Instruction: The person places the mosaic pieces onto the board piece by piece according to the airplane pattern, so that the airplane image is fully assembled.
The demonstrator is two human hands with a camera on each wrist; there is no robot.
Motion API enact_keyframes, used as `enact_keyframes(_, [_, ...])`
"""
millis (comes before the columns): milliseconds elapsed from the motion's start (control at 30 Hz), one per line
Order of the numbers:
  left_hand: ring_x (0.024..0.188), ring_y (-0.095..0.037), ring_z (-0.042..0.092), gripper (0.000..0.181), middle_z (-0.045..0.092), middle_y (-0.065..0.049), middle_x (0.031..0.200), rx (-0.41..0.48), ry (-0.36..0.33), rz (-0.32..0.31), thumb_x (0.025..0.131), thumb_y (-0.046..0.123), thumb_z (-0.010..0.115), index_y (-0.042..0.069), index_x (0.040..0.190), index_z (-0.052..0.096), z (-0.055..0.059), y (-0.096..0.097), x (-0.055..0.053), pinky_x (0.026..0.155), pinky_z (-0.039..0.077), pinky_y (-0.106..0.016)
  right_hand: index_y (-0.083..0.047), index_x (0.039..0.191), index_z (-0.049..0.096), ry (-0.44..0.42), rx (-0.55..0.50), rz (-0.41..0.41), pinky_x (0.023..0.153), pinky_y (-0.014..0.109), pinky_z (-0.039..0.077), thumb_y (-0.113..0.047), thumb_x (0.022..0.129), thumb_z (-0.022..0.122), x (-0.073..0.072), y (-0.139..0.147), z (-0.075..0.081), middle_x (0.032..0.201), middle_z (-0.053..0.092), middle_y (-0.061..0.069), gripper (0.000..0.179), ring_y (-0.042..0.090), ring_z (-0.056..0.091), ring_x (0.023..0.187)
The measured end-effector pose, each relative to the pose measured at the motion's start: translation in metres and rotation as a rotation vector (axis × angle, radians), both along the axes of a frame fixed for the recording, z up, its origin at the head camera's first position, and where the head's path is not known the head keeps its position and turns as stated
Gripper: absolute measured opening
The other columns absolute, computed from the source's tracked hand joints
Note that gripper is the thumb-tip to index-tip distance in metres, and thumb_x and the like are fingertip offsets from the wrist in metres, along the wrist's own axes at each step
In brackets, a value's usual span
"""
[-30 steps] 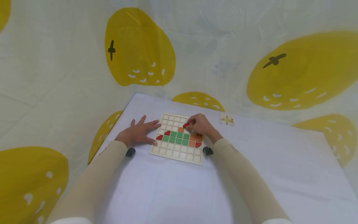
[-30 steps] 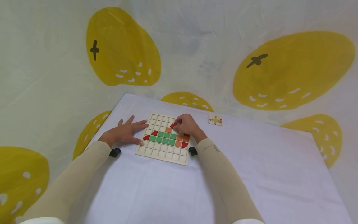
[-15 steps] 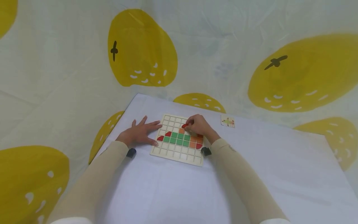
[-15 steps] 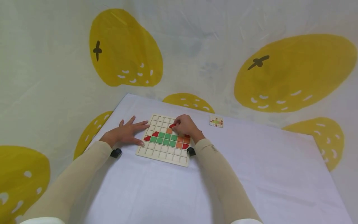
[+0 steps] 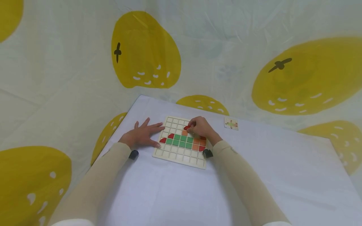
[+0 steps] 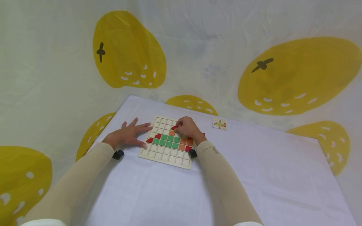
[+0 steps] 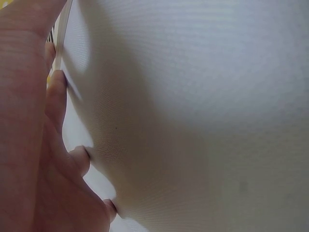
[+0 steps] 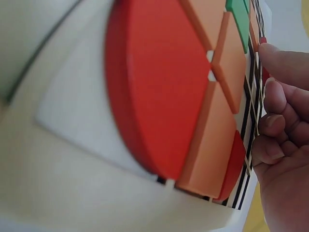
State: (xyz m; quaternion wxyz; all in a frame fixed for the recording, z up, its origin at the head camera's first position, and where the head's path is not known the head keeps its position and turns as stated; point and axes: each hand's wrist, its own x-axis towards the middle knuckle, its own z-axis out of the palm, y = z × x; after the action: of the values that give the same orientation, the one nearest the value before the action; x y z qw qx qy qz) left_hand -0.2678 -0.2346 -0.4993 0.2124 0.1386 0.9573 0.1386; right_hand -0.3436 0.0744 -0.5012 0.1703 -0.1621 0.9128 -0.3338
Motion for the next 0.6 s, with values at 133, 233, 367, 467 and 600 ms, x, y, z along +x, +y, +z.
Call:
enact_keyframes(133, [0.164,-0.040,-0.014,0.103,0.011,0.023,0.175,-0.002,0.002,-0.005,0.075,0.083,0.070,0.052,0.161,0.023,-0.0001,0.0002,0.0001,0.123,-0.008,-0.078,-0.009,0.113,0.076,-0.003,-0.003,-0.005,0.078,0.031,0.050,-0.024,0.093,0.078,0.0012,-0.0013,0.0005,0.100,0.067,0.008,0.025,0.025,0.058,0.097])
enact_keyframes(233, [0.164,-0.039,-0.015,0.103,0.011,0.023,0.175,0.001,-0.002,-0.006,0.075,0.083,0.070,0.053,0.161,0.023,-0.0009,0.0001,0.0000,0.123,-0.008,-0.078,-0.008,0.112,0.076,0.005,-0.003,0.005,0.080,0.031,0.049,-0.023,0.093,0.078,0.0020,-0.0022,0.0012,0.099,0.067,0.008,0.025,0.025,0.058,0.096])
enact_keyframes(367, [0.164,-0.040,-0.014,0.102,0.012,0.024,0.174,0.008,0.003,-0.003,0.075,0.083,0.070,0.054,0.161,0.023,-0.0017,-0.0007,0.0001,0.122,-0.008,-0.079,-0.007,0.112,0.076,0.006,-0.002,0.010,0.081,0.031,0.047,-0.023,0.093,0.079,0.0020,-0.0031,0.0023,0.097,0.067,0.009,0.024,0.025,0.058,0.095])
enact_keyframes(467, [0.164,-0.039,-0.014,0.102,0.012,0.025,0.174,0.008,0.008,-0.002,0.075,0.084,0.070,0.054,0.161,0.023,-0.0018,-0.0012,0.0001,0.122,-0.008,-0.078,-0.008,0.112,0.076,0.000,0.003,0.007,0.079,0.031,0.047,-0.023,0.093,0.079,0.0014,-0.0034,0.0024,0.097,0.066,0.008,0.025,0.025,0.057,0.096])
enact_keyframes(600, [0.164,-0.039,-0.014,0.103,0.012,0.024,0.174,0.002,0.001,-0.001,0.074,0.084,0.070,0.054,0.161,0.023,-0.0018,-0.0015,-0.0004,0.123,-0.008,-0.078,-0.007,0.111,0.076,0.015,-0.003,0.023,0.081,0.031,0.047,-0.023,0.093,0.079,0.0003,-0.0026,0.0004,0.096,0.066,0.008,0.024,0.025,0.057,0.095])
